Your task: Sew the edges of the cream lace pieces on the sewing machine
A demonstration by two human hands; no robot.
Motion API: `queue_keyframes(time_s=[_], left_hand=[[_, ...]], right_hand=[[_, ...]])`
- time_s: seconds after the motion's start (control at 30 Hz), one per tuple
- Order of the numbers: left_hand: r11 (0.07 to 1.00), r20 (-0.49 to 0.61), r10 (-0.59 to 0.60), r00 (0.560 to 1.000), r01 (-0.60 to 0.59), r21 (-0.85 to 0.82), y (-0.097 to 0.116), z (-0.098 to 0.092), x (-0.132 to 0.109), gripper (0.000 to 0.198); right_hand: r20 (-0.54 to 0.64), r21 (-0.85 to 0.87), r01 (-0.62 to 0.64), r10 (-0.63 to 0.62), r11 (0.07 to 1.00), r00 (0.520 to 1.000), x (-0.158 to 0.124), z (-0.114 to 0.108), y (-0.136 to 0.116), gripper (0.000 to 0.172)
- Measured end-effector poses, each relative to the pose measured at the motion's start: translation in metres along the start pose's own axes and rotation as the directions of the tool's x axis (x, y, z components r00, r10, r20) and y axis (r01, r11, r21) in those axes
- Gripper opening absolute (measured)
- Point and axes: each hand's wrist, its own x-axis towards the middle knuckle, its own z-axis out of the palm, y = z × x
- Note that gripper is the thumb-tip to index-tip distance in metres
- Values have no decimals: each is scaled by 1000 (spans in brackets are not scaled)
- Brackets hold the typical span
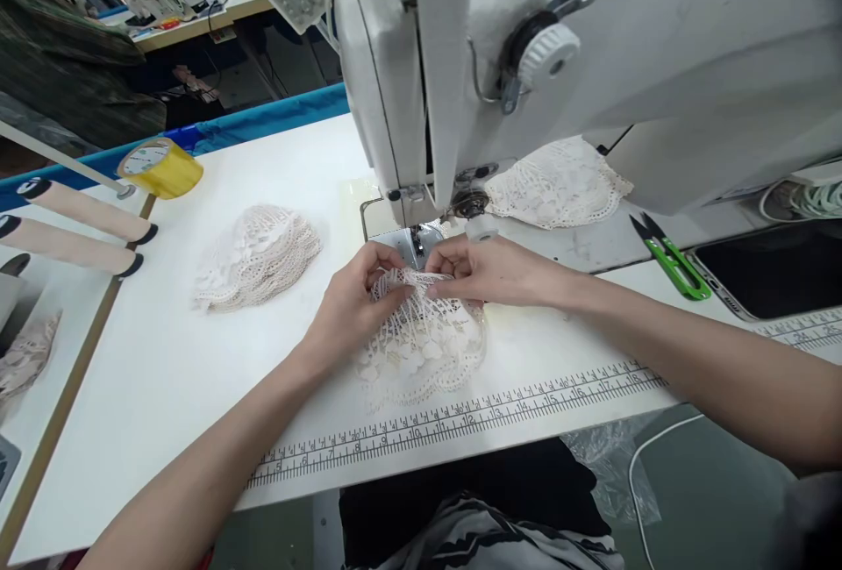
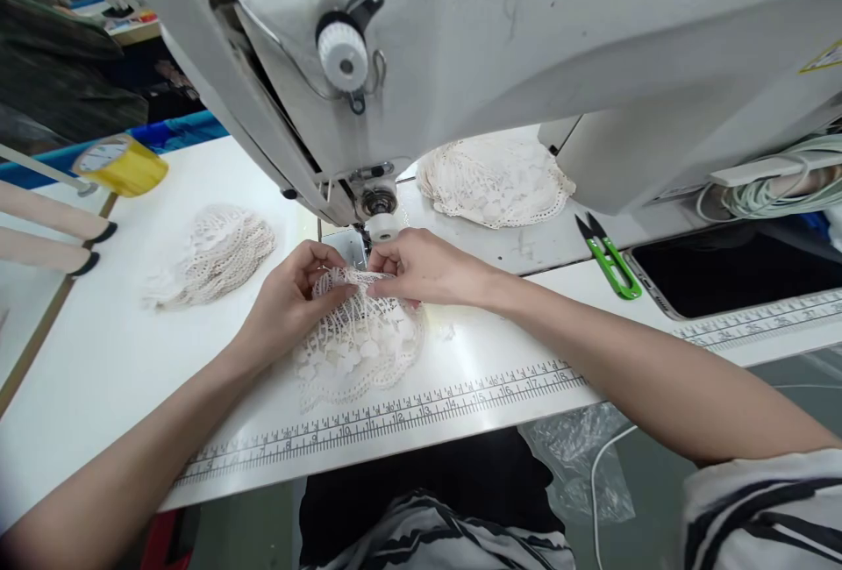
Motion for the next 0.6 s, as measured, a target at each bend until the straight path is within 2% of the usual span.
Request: queue_keyframes(time_s=[0.23, 0.43, 0.6], left_hand=[[998, -39, -4, 999, 2, -64, -2, -1, -1, 19], [991, 2, -30, 1000, 30, -129, -5, -1, -2, 23], [985, 0, -67, 998, 66, -160, -3, -3, -1, 20]], right_hand=[[-28, 65, 16, -14, 998, 1000, -1, 4, 4, 26], [-24, 69, 13, -11, 998, 1000, 0, 2, 5, 25], [-14, 49, -38, 39, 998, 999, -2, -7, 4, 26]])
